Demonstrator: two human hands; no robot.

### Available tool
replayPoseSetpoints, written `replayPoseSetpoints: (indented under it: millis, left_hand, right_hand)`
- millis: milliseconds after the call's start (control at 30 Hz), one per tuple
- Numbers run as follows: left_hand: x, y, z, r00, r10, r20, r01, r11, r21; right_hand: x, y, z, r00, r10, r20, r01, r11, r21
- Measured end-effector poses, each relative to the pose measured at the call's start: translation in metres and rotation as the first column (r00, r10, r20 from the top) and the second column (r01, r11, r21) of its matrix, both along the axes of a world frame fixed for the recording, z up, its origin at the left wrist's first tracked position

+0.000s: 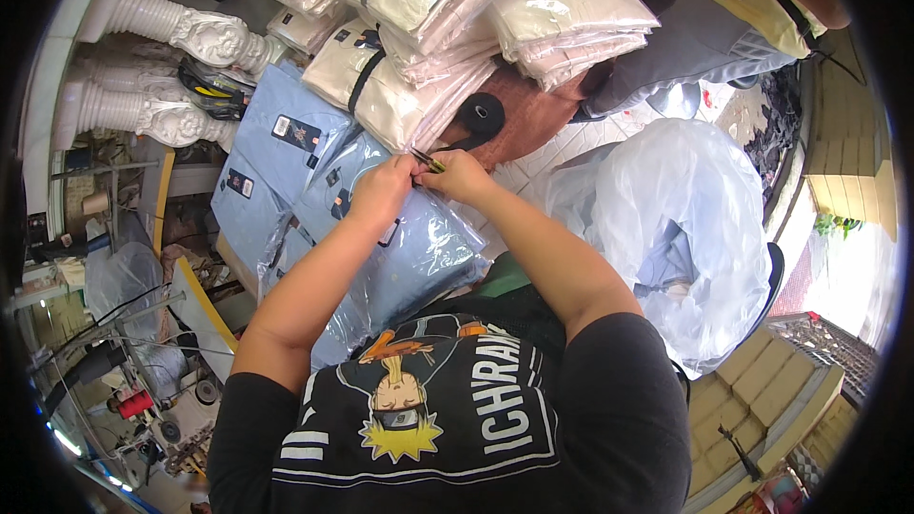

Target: The person organizes and bands stacks of packaged shirts by hand and using a tool to tighten a strap, before placing a banded stack into a larger plastic bag.

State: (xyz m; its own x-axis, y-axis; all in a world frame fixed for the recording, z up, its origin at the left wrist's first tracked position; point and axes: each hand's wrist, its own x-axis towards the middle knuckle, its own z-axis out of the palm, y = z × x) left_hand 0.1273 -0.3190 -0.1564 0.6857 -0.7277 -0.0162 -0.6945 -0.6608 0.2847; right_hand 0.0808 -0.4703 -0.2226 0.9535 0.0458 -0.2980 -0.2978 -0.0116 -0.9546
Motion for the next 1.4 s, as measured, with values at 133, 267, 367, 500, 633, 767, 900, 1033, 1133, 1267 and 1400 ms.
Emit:
replayPoseSetpoints:
  millis: [133,267,367,500,633,767,900,1033,1133,1267,1400]
  left_hand:
    - [-0.005,0.006,-0.013,0.992,0.033,0.124,-0.033,0.999,-0.004]
    - [-0.007,0.010,-0.025,0.978,0.174,0.111,-0.157,0.977,-0.143]
    - [-0.001,0.008,0.001,0.837,0.247,-0.488,-0.337,0.936,-0.104]
    - [0.016,0.014,0.009,0.689,0.287,-0.666,-0.363,0.931,0.025]
    - [0.015,0.015,0.001,0.670,0.287,-0.684,-0.423,0.906,-0.035]
    - [0.016,0.014,0.001,0.762,0.293,-0.577,-0.342,0.939,0.026]
    - [0.014,0.007,0.019,0.794,0.326,-0.513,-0.354,0.934,0.047]
    - [0.002,0.018,-0.003,0.789,0.344,-0.509,-0.507,0.832,-0.224]
    - [-0.007,0.017,-0.006,0.783,0.394,-0.480,-0.562,0.779,-0.277]
    - [-0.010,0.018,-0.009,0.777,0.468,-0.421,-0.607,0.733,-0.306]
    - [-0.007,0.028,-0.005,0.786,0.528,-0.321,-0.613,0.732,-0.297]
  right_hand:
    - [-0.003,0.003,0.011,0.998,0.057,0.003,-0.056,0.986,-0.159]
    - [-0.005,0.005,0.017,0.985,0.101,0.142,-0.056,0.955,-0.293]
    - [-0.008,0.006,0.017,0.974,0.084,0.208,-0.003,0.932,-0.363]
    - [-0.010,0.010,0.023,0.971,0.048,0.235,0.047,0.922,-0.385]
    - [-0.011,0.014,0.028,0.972,0.036,0.231,0.065,0.907,-0.416]
    - [-0.013,0.015,0.033,0.964,0.035,0.265,0.085,0.898,-0.431]
    - [-0.014,0.009,0.027,0.961,0.025,0.277,0.107,0.886,-0.452]
    - [-0.014,0.003,0.029,0.977,0.035,0.211,0.067,0.886,-0.459]
    - [-0.013,0.001,0.027,0.979,0.076,0.191,0.033,0.860,-0.510]
    - [-0.013,-0.001,0.023,0.979,0.114,0.166,-0.001,0.829,-0.559]
    - [-0.021,-0.009,0.003,0.972,0.170,0.161,-0.036,0.787,-0.616]
